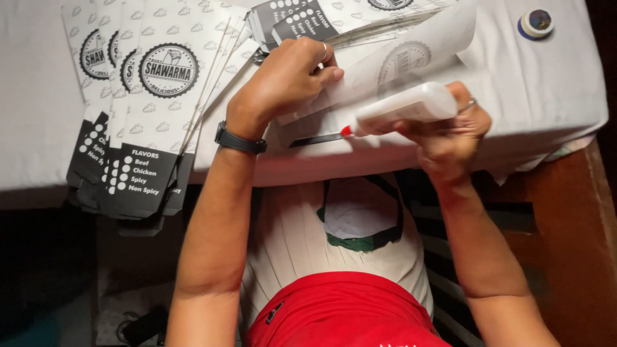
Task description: Assembling paper shawarma packaging by applying glue to tabs and folding them into shape.
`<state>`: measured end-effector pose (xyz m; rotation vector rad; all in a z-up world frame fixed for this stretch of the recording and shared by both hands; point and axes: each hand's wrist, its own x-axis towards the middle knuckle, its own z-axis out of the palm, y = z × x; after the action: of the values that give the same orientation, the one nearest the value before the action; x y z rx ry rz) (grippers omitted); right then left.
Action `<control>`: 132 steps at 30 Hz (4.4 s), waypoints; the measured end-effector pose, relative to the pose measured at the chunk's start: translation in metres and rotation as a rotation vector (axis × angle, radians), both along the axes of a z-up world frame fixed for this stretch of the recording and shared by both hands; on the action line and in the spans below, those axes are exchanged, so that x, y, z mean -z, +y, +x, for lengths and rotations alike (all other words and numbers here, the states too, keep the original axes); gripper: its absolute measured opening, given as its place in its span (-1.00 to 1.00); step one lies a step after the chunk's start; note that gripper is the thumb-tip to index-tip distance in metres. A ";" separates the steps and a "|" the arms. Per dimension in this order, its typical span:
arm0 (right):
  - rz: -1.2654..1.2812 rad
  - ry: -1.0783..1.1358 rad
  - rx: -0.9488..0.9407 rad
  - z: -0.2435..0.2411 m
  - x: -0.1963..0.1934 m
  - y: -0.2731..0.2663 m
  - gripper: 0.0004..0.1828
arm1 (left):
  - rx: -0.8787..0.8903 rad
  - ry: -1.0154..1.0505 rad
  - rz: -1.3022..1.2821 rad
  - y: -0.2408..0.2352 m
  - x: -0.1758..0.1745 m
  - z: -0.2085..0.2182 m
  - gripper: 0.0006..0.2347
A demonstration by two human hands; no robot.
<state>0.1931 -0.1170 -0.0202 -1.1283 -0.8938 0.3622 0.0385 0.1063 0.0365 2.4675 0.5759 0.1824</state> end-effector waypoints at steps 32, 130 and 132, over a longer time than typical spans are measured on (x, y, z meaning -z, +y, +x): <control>-0.233 -1.305 -0.039 0.100 -0.058 -0.055 -0.84 | -0.017 -0.510 0.484 -0.096 0.020 -0.074 -0.87; -0.244 -1.225 -0.097 0.054 -0.046 -0.042 -0.87 | -0.177 -0.745 0.494 -0.127 0.050 -0.040 -0.94; -0.210 -1.204 -0.040 0.053 -0.042 -0.043 -0.91 | -0.210 -0.720 0.444 -0.127 0.050 -0.040 -0.93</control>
<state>0.2465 -0.1597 0.0213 -1.5220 -1.9534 -0.2667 -0.0018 -0.0206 -0.0139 2.4844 0.4999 1.3373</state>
